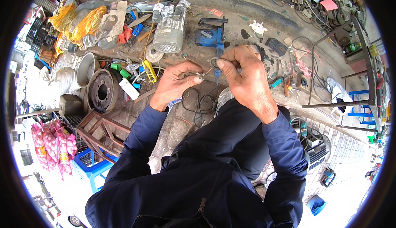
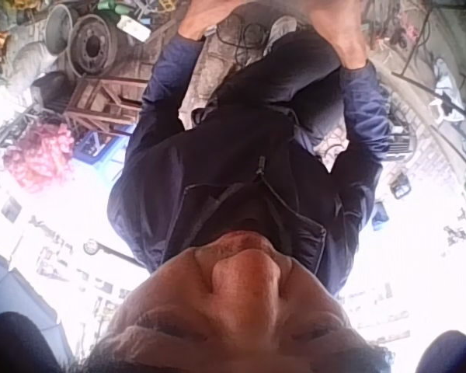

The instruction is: The person uses a multimeter to test electrical components, then disassembles a motor housing with a screwdriver and wrench. They remove internal parts, inspect them, and place them on the workbench.

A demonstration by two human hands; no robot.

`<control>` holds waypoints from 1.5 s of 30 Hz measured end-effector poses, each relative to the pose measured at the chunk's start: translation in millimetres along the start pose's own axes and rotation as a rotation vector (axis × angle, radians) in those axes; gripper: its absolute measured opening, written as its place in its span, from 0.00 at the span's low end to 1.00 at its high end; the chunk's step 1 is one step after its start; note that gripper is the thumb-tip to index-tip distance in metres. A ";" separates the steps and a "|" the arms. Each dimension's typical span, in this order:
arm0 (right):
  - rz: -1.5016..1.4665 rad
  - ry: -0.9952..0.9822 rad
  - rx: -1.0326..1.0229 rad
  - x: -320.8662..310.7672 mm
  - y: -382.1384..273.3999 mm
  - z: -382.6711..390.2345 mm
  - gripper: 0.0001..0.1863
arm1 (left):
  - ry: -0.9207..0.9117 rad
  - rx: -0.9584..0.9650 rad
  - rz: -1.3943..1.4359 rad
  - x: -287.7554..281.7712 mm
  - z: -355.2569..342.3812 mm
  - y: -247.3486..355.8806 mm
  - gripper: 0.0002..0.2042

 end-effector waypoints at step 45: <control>-0.032 0.008 0.025 30.1 18.6 -0.9 0.06 | -0.012 -0.112 0.063 -1.4 -3.1 -10.8 0.10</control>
Point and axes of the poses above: each hand's wrist, its own z-axis away from the middle knuckle, its own x-axis out of the palm, y = z × x, the point moved 7 cm from there along -z, towards the middle knuckle, and after that the axes turned 1 degree about z, right-handed, at the moved point
